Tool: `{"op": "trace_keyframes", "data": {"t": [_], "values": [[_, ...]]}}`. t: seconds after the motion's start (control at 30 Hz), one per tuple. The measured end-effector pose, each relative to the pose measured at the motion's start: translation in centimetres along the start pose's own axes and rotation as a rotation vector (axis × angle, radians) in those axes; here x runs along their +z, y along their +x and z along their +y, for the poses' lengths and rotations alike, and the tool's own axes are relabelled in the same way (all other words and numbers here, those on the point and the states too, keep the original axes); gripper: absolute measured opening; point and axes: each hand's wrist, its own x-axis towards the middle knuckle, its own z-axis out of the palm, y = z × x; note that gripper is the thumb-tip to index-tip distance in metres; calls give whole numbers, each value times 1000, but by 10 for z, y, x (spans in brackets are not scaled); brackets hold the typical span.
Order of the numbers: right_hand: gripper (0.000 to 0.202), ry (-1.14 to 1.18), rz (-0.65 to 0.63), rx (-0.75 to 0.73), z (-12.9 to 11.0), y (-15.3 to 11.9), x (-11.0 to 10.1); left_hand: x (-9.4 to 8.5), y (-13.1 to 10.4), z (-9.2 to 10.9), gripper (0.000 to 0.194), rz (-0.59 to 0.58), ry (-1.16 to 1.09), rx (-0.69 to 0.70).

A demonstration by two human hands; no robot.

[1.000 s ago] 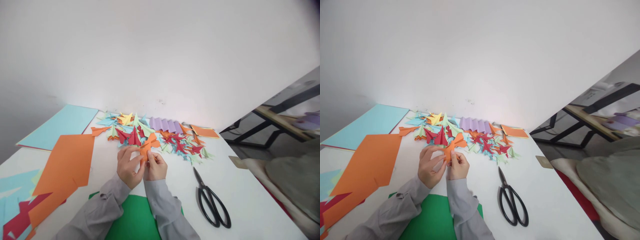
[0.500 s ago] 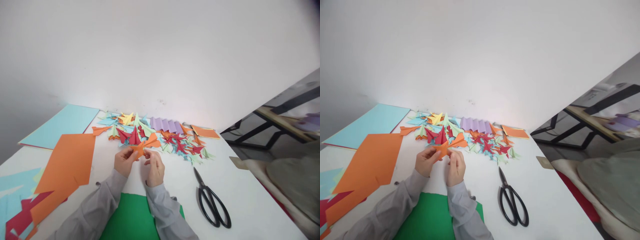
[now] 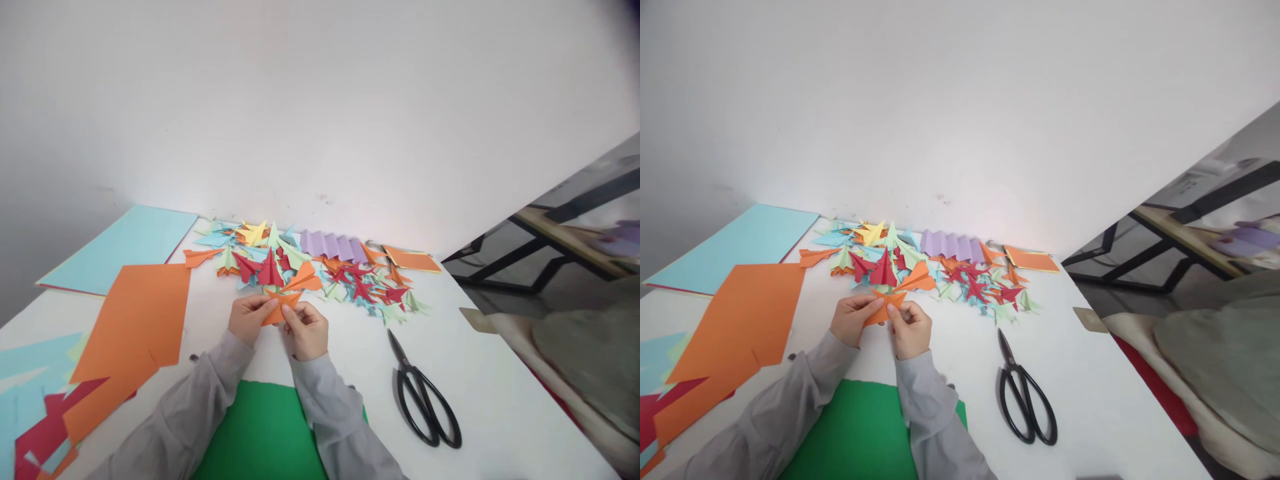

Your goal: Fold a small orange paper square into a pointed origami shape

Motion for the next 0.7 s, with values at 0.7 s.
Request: {"op": "trace_keyframes", "data": {"t": [0.7], "values": [[32,158,103,107,6,7,-4,-2,3,-9,33,-222,65,166]]}}
